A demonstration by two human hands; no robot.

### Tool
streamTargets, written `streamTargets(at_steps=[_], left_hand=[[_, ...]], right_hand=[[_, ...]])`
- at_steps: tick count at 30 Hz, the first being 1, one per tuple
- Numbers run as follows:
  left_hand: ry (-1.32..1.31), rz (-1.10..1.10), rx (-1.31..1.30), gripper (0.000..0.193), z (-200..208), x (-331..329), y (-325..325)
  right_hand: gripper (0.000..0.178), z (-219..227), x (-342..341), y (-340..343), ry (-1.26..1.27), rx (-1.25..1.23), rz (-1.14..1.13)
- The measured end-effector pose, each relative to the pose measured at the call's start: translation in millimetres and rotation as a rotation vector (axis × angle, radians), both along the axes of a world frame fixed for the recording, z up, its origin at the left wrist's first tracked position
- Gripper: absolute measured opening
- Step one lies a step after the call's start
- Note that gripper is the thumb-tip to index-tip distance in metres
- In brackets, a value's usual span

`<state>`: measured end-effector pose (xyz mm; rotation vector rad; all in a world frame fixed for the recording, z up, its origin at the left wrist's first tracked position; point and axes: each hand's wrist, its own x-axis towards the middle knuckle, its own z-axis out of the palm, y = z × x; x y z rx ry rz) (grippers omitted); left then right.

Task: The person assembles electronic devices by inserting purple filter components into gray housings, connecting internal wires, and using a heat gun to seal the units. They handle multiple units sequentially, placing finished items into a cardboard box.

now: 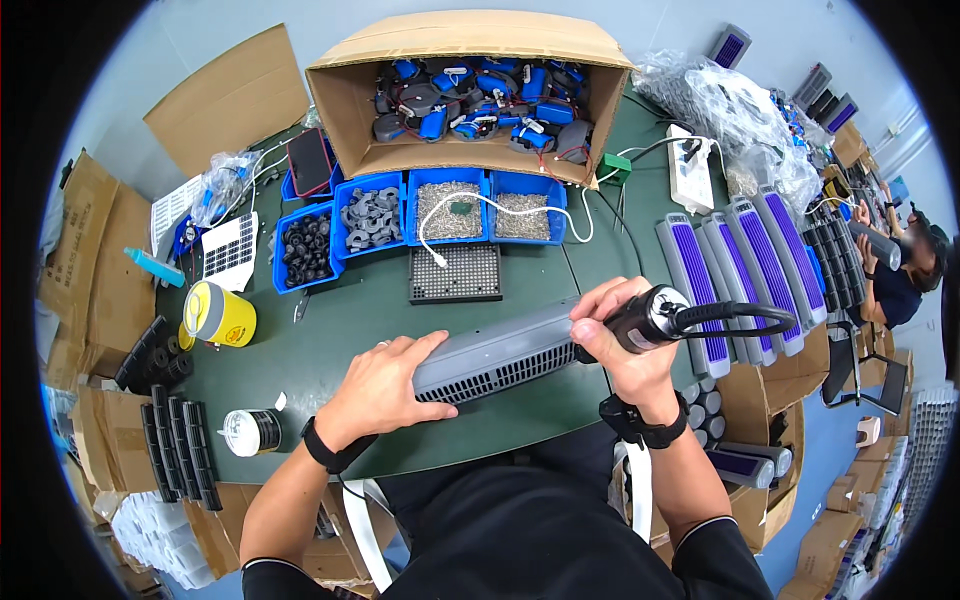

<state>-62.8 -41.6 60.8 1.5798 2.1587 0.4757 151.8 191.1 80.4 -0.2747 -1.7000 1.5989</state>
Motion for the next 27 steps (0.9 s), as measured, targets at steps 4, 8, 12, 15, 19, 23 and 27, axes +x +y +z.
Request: streamTargets(at_steps=[4,8,12,15,19,23,27], left_hand=[[0.010,0.010,0.026,0.094,2,2,1],[0.016,0.026,0.047,0.094,-3,15,20],[0.010,0.043,0.013,0.095,-7,38,42],[0.006,0.036,0.000,0.096,-4,40,49],[-0.003,0.036,0.000,0.095,-4,40,49],[0.008,0.030,0.009,0.096,-3,40,49],[0.017,0.034,-0.011,0.095,-3,40,47]], right_hand=[[0.029,11,4,-3,0.051,-0.009,0.028],[0.033,26,11,2,0.237,-0.017,0.081],[0.044,24,6,-15,0.274,-0.167,0.133],[0.042,11,4,-15,0.278,-0.148,0.116],[0.037,1,2,-19,0.285,-0.126,0.088],[0.028,-5,-3,-30,0.185,-0.020,0.046],[0.026,24,-24,-35,-0.180,-0.079,-0.008]])
